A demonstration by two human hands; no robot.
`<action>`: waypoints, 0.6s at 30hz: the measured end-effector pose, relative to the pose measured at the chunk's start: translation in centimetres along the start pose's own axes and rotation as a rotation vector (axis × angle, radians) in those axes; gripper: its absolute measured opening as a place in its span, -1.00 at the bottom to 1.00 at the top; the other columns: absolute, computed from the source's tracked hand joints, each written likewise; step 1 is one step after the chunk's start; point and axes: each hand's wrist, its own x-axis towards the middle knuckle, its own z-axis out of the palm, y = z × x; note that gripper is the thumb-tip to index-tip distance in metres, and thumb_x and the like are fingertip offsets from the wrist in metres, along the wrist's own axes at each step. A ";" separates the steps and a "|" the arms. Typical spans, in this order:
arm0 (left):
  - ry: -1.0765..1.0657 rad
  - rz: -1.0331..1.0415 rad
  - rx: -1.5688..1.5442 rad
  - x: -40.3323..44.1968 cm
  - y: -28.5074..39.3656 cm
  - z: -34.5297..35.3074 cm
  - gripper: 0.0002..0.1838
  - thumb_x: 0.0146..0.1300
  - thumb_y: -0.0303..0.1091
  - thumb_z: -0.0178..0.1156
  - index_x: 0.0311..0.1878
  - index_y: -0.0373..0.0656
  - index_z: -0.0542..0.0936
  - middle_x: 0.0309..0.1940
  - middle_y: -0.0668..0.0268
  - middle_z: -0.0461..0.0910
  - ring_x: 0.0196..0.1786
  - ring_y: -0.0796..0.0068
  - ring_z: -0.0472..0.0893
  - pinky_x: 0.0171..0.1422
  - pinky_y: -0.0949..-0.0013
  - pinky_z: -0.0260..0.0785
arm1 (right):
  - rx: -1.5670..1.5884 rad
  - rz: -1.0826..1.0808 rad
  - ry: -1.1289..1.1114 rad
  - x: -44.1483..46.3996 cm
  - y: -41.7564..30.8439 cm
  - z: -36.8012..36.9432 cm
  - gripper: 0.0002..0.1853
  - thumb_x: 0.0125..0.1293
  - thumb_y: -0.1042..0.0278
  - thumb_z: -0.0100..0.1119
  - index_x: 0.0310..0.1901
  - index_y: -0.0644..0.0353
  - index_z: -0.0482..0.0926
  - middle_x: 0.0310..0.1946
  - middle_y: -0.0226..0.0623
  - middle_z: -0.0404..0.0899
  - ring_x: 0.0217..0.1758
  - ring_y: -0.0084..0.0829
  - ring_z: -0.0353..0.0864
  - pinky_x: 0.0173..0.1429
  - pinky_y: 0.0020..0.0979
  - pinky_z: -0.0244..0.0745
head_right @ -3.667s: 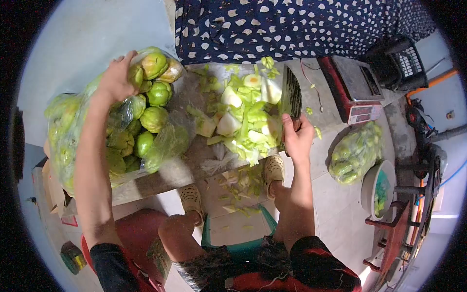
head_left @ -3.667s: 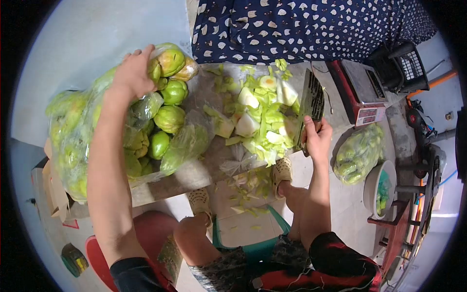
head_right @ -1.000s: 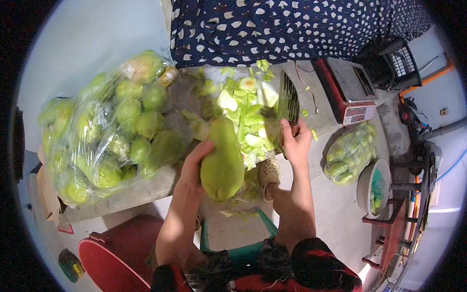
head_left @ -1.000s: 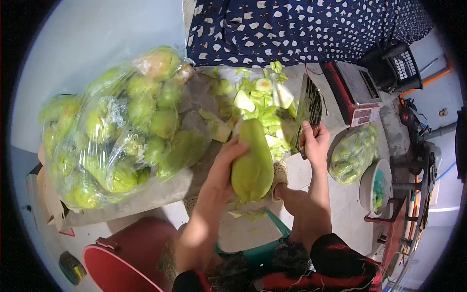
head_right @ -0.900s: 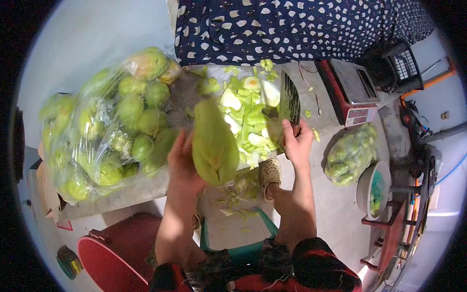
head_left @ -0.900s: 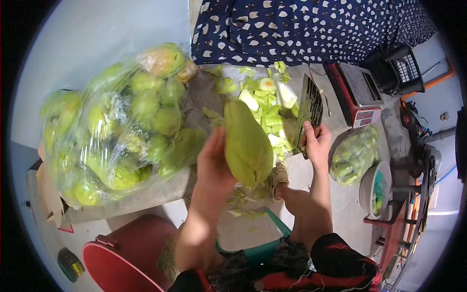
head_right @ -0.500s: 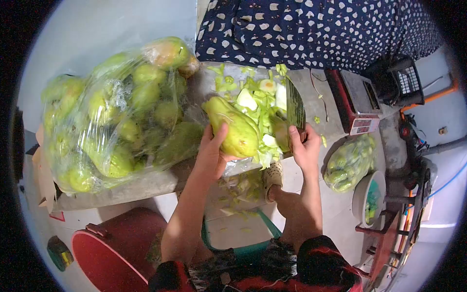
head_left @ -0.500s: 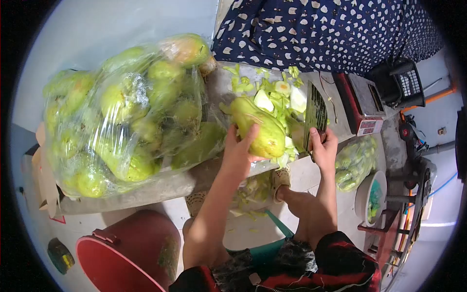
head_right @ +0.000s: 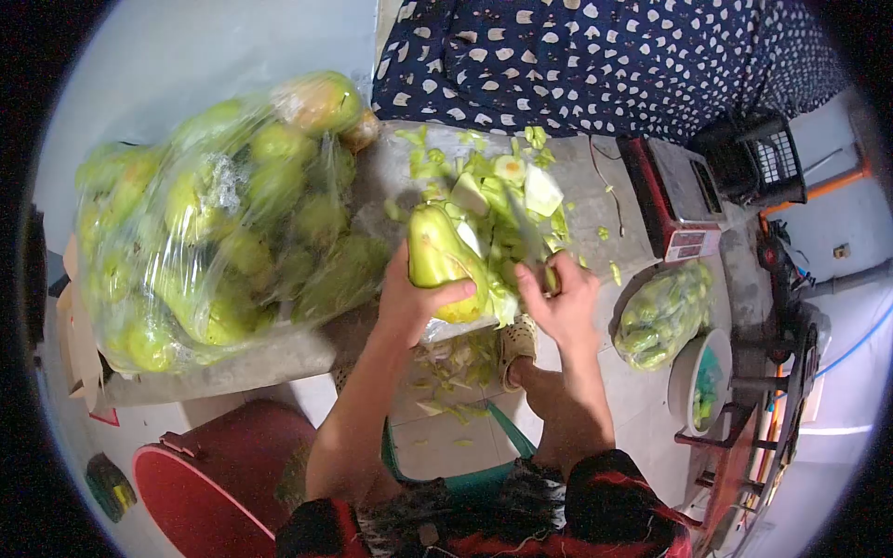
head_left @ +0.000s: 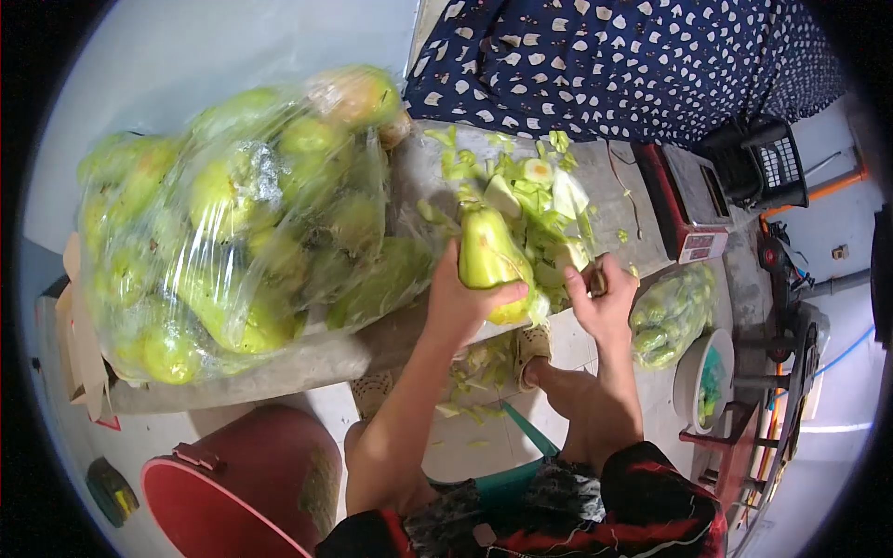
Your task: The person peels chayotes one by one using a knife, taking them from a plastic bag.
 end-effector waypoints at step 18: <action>0.089 0.717 1.055 0.6 0.0 -1.6 -0.42 0.06 -0.21 0.27 0.20 -0.07 0.45 -0.05 0.03 0.58 -0.10 -0.10 0.60 -0.08 0.07 0.47 | -0.056 -0.620 -0.152 -0.9 -2.8 -0.3 -0.81 -0.26 0.43 0.21 -0.56 0.17 0.40 -0.66 -0.32 0.29 -0.62 -0.28 0.38 -0.57 -0.28 0.26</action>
